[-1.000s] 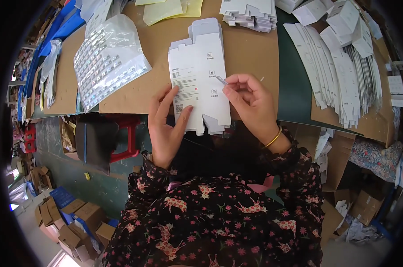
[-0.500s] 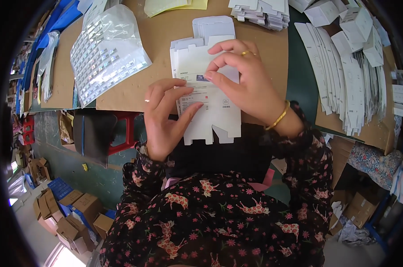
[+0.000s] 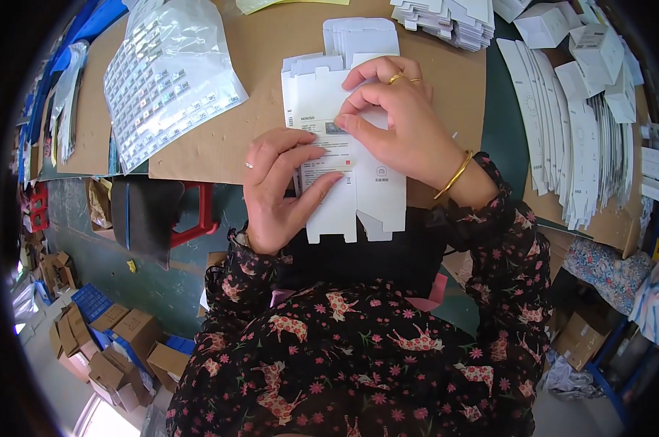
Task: The person peels stickers from a sheet and applies them to cardboard boxes by hand. After gathering a stack of boxes, the person continues applying stickers to the boxes one at a time.
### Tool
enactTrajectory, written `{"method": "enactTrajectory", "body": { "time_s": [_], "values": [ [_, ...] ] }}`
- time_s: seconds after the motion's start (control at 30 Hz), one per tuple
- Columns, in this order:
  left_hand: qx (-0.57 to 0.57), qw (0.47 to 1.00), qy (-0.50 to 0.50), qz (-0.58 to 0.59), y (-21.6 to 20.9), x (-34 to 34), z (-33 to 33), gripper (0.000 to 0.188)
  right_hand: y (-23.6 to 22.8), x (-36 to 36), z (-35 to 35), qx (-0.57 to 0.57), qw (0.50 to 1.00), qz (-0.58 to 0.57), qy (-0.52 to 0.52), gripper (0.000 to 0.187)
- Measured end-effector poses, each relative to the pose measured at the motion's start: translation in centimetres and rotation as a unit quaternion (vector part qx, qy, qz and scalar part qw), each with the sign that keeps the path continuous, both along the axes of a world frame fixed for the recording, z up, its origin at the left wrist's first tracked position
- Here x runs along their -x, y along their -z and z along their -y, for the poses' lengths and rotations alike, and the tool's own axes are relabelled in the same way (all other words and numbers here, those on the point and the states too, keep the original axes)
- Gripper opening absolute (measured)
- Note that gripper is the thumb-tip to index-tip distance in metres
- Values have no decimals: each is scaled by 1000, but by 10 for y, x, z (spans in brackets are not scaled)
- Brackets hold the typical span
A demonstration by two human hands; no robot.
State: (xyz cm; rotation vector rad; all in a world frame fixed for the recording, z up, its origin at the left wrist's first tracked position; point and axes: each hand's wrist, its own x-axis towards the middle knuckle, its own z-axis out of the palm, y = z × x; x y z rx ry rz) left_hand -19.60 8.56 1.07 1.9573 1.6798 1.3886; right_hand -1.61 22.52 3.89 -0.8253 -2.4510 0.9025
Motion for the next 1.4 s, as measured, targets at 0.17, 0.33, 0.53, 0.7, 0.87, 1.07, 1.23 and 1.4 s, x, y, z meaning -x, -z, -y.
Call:
{"method": "enactTrajectory", "body": {
  "time_s": [0.17, 0.33, 0.53, 0.7, 0.87, 1.07, 1.23, 1.4],
  "values": [
    [-2, 1000, 1, -7, 1, 1, 0, 35, -3, 2, -2, 11, 1000, 11, -1, 7],
    [-4, 1000, 1, -6, 1, 0, -1, 35, -3, 2, -2, -10, 1000, 17, -2, 8],
    [-4, 1000, 0, -12, 1, 0, -1, 36, -3, 4, -2, 11, 1000, 13, 2, 9],
    [-4, 1000, 0, -15, 2, 0, -1, 36, -3, 5, -3, 4, 1000, 13, 0, 10],
    [-2, 1000, 1, -15, 1, 0, -1, 36, -4, 4, -5, -8, 1000, 21, -7, 10],
    [-1, 1000, 3, -18, 1, 0, 1, 36, -4, 3, -3, -1, 1000, 23, -9, 10],
    [1, 1000, 6, -17, 1, 0, 0, 36, -3, 3, -3, 6, 1000, 21, -4, 10],
    [2, 1000, 7, -17, 0, 0, -1, 36, -2, 4, -3, -3, 1000, 14, -3, 10]
  ]
}}
